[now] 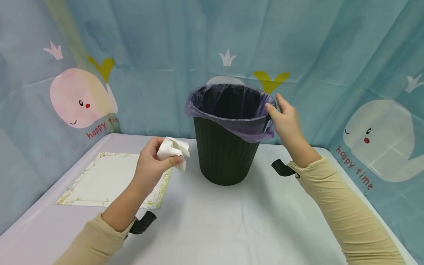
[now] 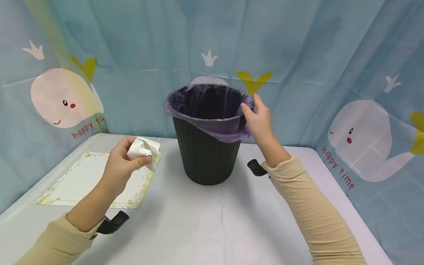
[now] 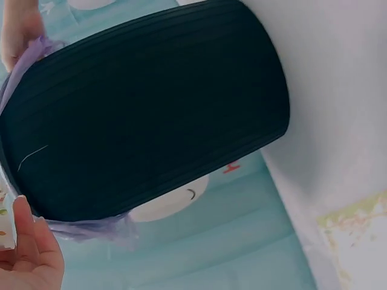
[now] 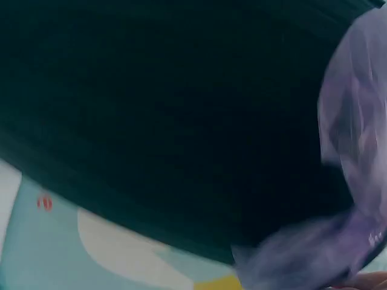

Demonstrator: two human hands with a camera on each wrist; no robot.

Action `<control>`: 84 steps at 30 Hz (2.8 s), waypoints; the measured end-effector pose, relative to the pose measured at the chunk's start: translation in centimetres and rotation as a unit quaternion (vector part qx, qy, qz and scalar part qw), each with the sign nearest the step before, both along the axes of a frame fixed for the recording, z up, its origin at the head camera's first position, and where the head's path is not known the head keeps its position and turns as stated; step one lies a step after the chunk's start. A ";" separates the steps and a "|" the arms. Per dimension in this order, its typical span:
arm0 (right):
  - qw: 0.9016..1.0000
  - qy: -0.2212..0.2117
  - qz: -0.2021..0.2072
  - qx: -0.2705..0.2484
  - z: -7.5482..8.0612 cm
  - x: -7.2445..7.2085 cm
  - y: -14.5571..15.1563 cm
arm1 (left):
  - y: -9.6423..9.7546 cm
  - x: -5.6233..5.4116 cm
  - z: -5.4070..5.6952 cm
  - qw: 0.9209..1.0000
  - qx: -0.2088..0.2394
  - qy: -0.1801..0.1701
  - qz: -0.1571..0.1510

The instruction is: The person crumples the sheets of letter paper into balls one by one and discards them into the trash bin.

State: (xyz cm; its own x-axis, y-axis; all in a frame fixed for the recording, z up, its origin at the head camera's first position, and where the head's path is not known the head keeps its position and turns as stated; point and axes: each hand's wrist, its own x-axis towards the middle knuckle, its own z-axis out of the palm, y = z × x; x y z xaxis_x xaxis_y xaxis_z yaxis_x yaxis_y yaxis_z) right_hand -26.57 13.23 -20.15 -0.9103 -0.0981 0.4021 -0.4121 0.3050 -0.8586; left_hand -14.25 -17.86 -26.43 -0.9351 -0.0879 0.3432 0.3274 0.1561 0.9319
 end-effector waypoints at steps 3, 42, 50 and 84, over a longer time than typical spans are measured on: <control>1.000 -0.006 0.003 -0.006 -0.5 -0.4 -0.2 | 0.0 -0.2 0.9 1.000 0.013 0.013 -0.010; 0.985 0.021 0.031 -0.169 -1.8 -1.2 -1.3 | 5.3 -9.8 12.4 0.997 -0.002 -0.043 -0.064; 0.985 0.013 0.035 -0.169 -2.0 -1.2 -1.5 | 5.9 -10.7 12.4 0.996 -0.050 -0.065 -0.046; 0.991 0.025 0.026 -0.133 -1.9 -1.4 -1.1 | 5.5 -10.4 12.0 0.992 -0.110 -0.049 -0.027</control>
State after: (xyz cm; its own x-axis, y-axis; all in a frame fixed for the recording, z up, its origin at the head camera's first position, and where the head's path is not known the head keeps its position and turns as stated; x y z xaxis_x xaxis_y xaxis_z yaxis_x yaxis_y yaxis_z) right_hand -27.99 12.11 -22.04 -0.8855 -0.0287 0.4637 -0.4646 0.0488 -0.8842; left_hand -24.65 -12.40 -14.40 -0.9662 0.0305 0.2560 0.2507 0.3432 0.9052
